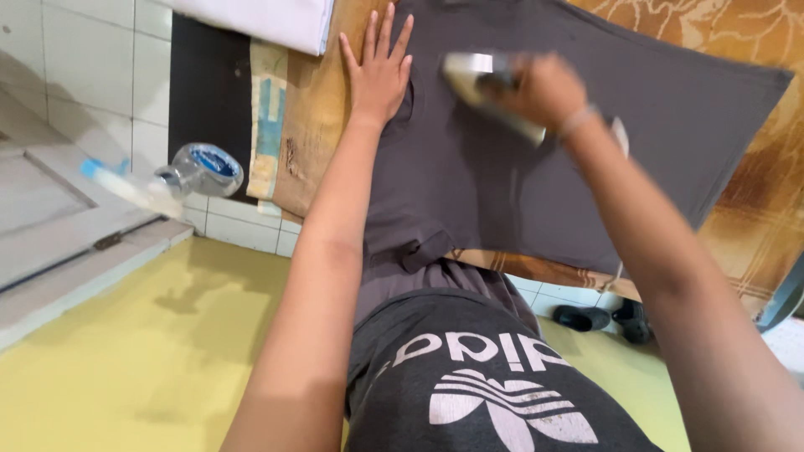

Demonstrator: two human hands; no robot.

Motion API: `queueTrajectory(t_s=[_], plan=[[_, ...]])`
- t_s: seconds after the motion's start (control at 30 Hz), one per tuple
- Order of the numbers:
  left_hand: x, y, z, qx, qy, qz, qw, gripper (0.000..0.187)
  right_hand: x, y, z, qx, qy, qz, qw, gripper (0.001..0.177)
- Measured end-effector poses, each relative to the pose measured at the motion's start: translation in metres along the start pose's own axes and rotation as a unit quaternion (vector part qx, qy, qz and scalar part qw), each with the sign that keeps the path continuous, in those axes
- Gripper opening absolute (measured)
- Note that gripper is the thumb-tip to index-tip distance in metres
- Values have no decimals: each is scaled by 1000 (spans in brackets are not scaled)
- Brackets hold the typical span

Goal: The person irons a dark gray t-shirt on a patterned ironing board. They use an electric iron to smooth the sleeves, body, and collar, repeatedly adjusting and flipping the garment to cover all areas.

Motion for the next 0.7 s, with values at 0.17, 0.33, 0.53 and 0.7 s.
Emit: queueTrajectory(t_s=[0.17, 0.33, 0.53, 0.7], plan=[[3, -8, -5, 9, 7, -42, 999, 62, -47, -70, -122, -57, -208, -22, 976, 43], [12, -6, -8, 10, 17, -46, 999, 62, -58, -73, -199, -36, -115, -25, 992, 35], [17, -6, -11, 18, -10, -46, 999, 61, -41, 89, -218, -217, 93, -95, 967, 44], [23, -3, -11, 38, -29, -38, 998, 60, 34, 248, -251, -246, 262, -134, 923, 43]])
Point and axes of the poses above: each hand's wrist, its own z-axis towards the middle knuckle, its own x-axis out of the back of the hand, y = z × x, the point moved 2 cm from there along z, towards the middle knuckle, and after that the axes turned 7 degrees about x, right-handed, at the moved point
